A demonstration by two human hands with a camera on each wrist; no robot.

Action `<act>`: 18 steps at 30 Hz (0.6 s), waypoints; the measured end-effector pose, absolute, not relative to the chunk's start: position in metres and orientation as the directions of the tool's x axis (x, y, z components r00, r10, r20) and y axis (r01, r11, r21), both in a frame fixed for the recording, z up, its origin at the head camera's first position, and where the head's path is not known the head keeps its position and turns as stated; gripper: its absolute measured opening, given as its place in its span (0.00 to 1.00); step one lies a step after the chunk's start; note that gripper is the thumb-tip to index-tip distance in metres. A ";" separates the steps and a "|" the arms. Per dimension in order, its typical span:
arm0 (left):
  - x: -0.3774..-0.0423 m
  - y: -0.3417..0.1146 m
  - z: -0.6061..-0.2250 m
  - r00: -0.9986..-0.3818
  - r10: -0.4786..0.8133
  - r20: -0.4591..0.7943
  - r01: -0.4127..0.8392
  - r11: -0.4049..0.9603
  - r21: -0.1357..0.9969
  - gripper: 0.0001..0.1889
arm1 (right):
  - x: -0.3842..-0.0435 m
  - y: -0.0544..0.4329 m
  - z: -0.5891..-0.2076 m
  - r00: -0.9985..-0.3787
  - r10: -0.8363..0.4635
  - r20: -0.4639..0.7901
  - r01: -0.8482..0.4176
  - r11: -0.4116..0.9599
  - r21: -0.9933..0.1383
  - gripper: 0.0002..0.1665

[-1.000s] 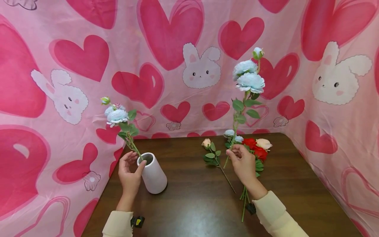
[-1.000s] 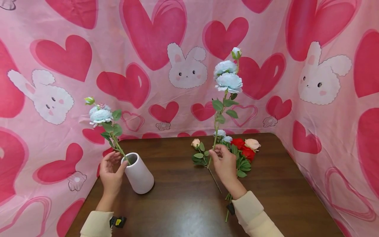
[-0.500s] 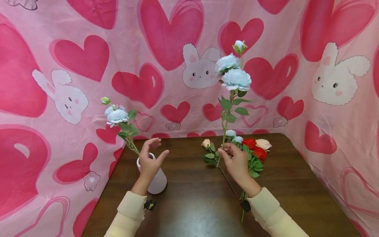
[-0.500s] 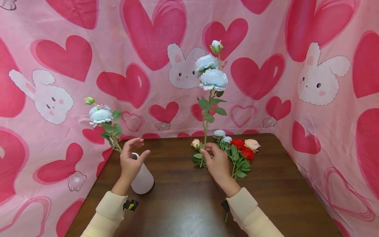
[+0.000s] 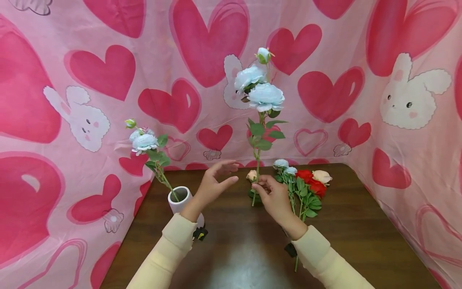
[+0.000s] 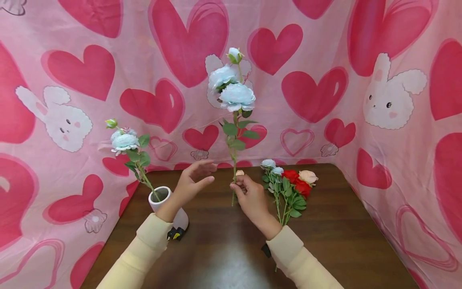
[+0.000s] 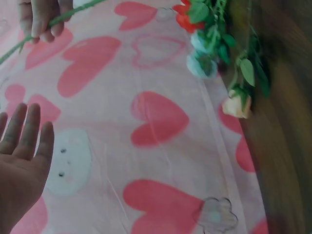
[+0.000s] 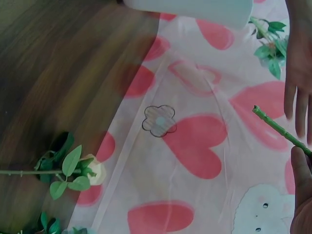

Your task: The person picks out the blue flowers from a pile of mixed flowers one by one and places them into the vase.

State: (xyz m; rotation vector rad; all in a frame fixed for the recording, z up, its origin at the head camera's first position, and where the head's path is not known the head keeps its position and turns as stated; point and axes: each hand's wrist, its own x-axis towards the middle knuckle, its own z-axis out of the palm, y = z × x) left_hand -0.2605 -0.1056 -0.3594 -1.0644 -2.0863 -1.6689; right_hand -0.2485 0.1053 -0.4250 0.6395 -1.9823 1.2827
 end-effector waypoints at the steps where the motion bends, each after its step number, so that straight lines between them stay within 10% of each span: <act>1: -0.262 -0.103 -0.358 -0.697 0.388 0.602 0.669 0.052 0.741 0.22 | -0.248 0.104 -0.424 -0.648 -0.043 0.760 -0.711 0.390 -0.585 0.11; 18: -0.276 -0.075 -0.356 -0.724 0.484 0.491 0.530 -0.066 0.846 0.12 | -0.247 0.088 -0.422 -0.632 -0.096 0.769 -0.743 0.357 -0.567 0.09</act>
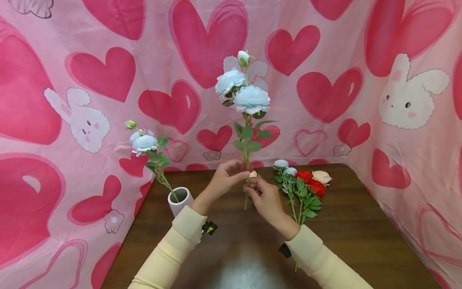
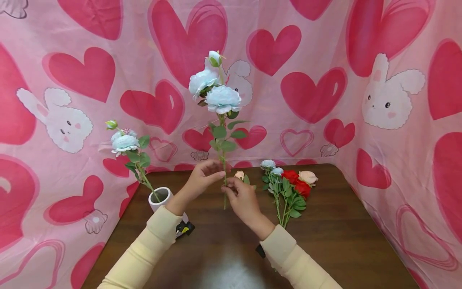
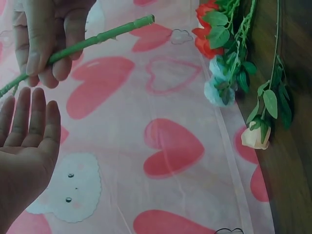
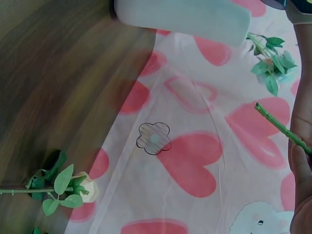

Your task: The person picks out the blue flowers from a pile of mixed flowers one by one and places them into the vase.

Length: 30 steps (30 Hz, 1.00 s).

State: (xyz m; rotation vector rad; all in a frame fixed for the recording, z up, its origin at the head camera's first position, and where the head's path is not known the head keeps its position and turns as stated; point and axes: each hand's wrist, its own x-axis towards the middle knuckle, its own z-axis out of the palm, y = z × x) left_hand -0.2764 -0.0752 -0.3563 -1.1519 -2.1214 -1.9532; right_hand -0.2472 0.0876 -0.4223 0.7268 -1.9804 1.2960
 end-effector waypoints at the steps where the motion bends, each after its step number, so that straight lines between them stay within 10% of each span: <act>1: -0.279 -0.075 -0.360 -0.722 0.484 0.494 0.527 -0.078 0.846 0.12 | -0.247 0.087 -0.423 -0.634 -0.096 0.767 -0.743 0.351 -0.570 0.09; 30: -0.283 -0.080 -0.374 -0.745 0.424 0.515 0.529 -0.094 0.843 0.09 | -0.243 0.077 -0.432 -0.674 -0.122 0.729 -0.725 0.296 -0.621 0.09</act>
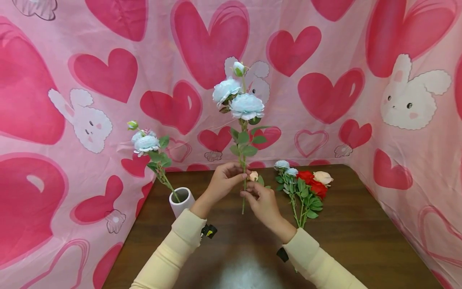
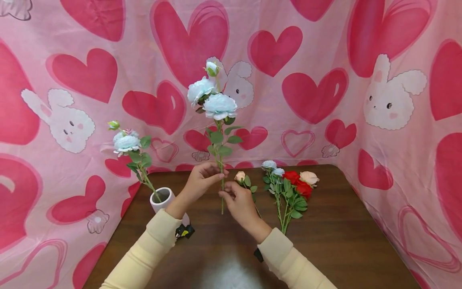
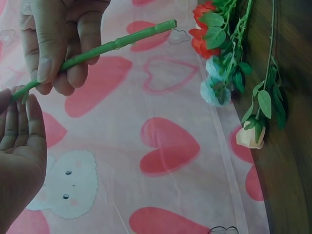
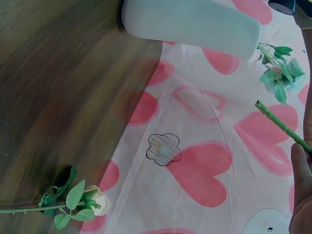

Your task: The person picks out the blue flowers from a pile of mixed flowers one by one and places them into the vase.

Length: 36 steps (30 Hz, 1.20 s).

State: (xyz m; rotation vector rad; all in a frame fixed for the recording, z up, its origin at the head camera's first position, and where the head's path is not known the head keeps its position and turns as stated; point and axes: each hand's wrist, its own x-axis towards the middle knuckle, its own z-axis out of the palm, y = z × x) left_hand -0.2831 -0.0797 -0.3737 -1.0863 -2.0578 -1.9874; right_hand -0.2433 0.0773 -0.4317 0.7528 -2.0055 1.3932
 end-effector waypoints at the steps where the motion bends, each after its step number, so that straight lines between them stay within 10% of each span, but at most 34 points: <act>1: -0.283 -0.080 -0.373 -0.748 0.423 0.511 0.525 -0.092 0.846 0.09 | -0.243 0.077 -0.432 -0.678 -0.123 0.725 -0.723 0.294 -0.625 0.08; 18: -0.262 -0.085 -0.351 -0.764 0.395 0.510 0.546 -0.025 0.837 0.09 | -0.245 0.075 -0.437 -0.748 -0.194 0.634 -0.661 0.287 -0.693 0.13; 36: -0.261 -0.121 -0.339 -0.763 0.324 0.559 0.613 0.089 0.785 0.07 | -0.253 0.050 -0.456 -0.816 -0.429 0.387 -0.529 0.284 -0.800 0.40</act>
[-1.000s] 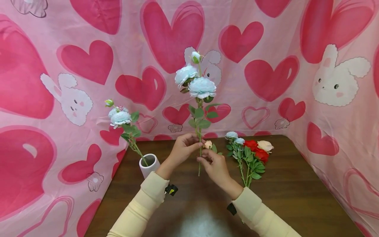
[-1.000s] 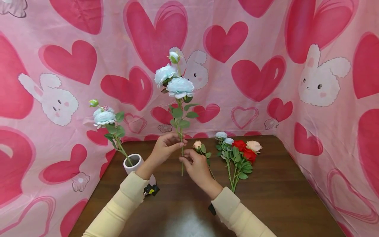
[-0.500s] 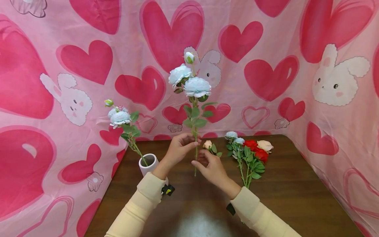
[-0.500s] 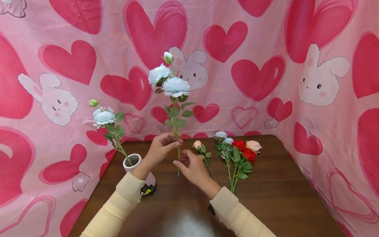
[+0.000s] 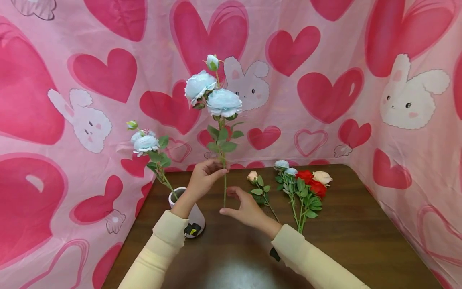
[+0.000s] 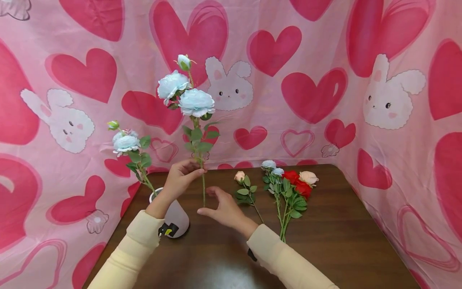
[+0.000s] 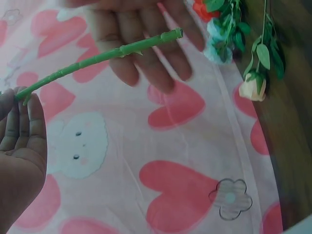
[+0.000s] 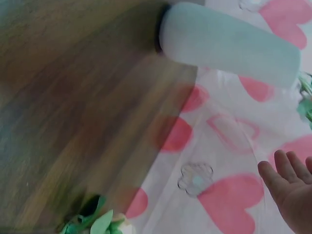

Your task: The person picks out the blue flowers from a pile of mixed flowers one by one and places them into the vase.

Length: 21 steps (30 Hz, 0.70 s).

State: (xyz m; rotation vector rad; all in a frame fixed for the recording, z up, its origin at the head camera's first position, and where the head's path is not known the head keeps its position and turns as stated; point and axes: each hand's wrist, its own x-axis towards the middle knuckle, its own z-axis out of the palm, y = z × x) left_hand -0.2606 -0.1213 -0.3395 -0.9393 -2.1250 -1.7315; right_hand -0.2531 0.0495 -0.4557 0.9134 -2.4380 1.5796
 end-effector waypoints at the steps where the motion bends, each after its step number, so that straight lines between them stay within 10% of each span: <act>1: -0.261 -0.124 -0.339 -0.766 0.317 0.560 0.613 0.092 0.785 0.07 | -0.253 0.045 -0.456 -0.817 -0.448 0.364 -0.516 0.284 -0.808 0.40; 21: -0.267 -0.176 -0.359 -0.814 0.120 0.568 0.580 0.191 0.792 0.09 | -0.251 -0.037 -0.481 -0.846 -0.490 0.210 -0.393 0.306 -0.867 0.47</act>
